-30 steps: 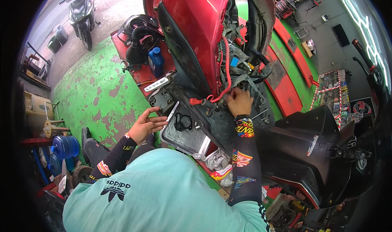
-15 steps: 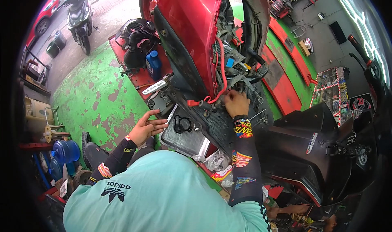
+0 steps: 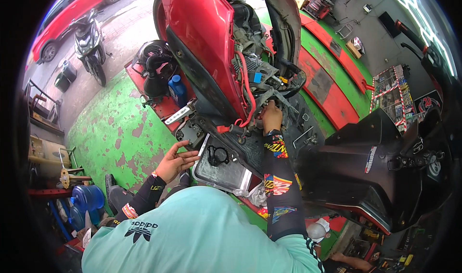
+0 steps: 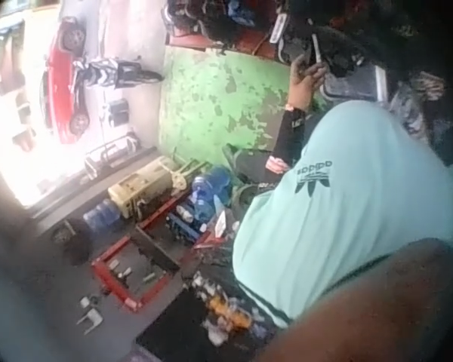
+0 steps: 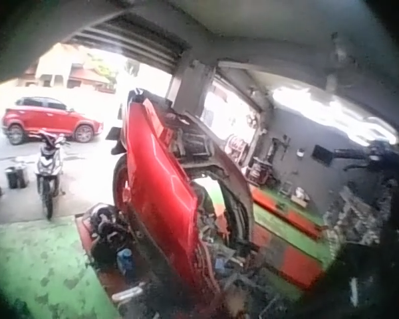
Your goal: Repairing internal components of a motorcycle using hand tools.
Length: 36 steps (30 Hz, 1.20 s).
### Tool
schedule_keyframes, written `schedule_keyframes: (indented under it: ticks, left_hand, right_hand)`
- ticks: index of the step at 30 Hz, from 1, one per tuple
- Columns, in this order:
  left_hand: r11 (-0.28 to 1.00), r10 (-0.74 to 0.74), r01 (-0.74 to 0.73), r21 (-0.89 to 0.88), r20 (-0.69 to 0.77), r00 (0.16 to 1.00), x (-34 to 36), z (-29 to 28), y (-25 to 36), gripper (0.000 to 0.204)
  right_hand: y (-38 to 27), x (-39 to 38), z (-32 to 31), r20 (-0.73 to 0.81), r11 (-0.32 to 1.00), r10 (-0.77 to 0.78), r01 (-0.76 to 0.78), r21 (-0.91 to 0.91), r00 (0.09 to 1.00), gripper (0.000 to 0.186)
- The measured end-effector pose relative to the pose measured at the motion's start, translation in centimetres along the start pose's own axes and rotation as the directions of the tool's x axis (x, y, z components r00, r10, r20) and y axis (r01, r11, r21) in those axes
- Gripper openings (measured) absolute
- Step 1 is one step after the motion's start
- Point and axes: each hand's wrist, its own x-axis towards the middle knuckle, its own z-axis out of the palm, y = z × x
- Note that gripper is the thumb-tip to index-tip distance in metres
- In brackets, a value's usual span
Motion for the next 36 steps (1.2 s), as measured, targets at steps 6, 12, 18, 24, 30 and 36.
schedule_keyframes:
  ticks: [6, 12, 18, 24, 30, 36]
  left_hand:
    - [1.000, 0.016, -0.015, -0.015, 0.010, 1.000, 0.2, 0.0, -0.1, 0.061]
    - [1.000, 0.013, -0.012, -0.013, 0.015, 1.000, -0.2, 0.2, -0.2, 0.060]
    - [0.998, -0.060, 0.059, 0.023, 0.055, 0.997, 1.1, 3.1, 0.2, 0.056]
    - [0.996, -0.048, 0.067, -0.065, 0.250, 0.967, 3.0, 6.6, 1.2, 0.053]
    - [0.973, -0.010, 0.109, -0.205, 0.434, 0.901, 3.4, 10.6, 2.3, 0.064]
    - [0.992, 0.006, 0.058, -0.113, 0.495, 0.869, 2.9, 12.5, 3.1, 0.071]
  right_hand:
    - [0.9, -1.2, -0.3, -0.104, 0.979, -0.154, 0.166, 0.118, 0.983, 0.039]
    - [3.9, -0.1, 1.3, -0.243, 0.948, -0.316, 0.314, -0.045, 0.917, 0.035]
    - [3.6, 0.8, 0.6, -0.031, 0.952, -0.043, 0.051, 0.302, 0.999, 0.036]
    - [-3.6, -8.4, -2.1, -0.164, 0.966, -0.257, 0.254, -0.039, 0.952, 0.030]
    - [-6.4, -19.3, -2.2, 0.210, 0.606, -0.764, 0.790, -0.092, 0.611, 0.016]
    - [-5.8, -20.7, -1.9, 0.162, 0.585, -0.769, 0.783, -0.212, 0.619, 0.026]
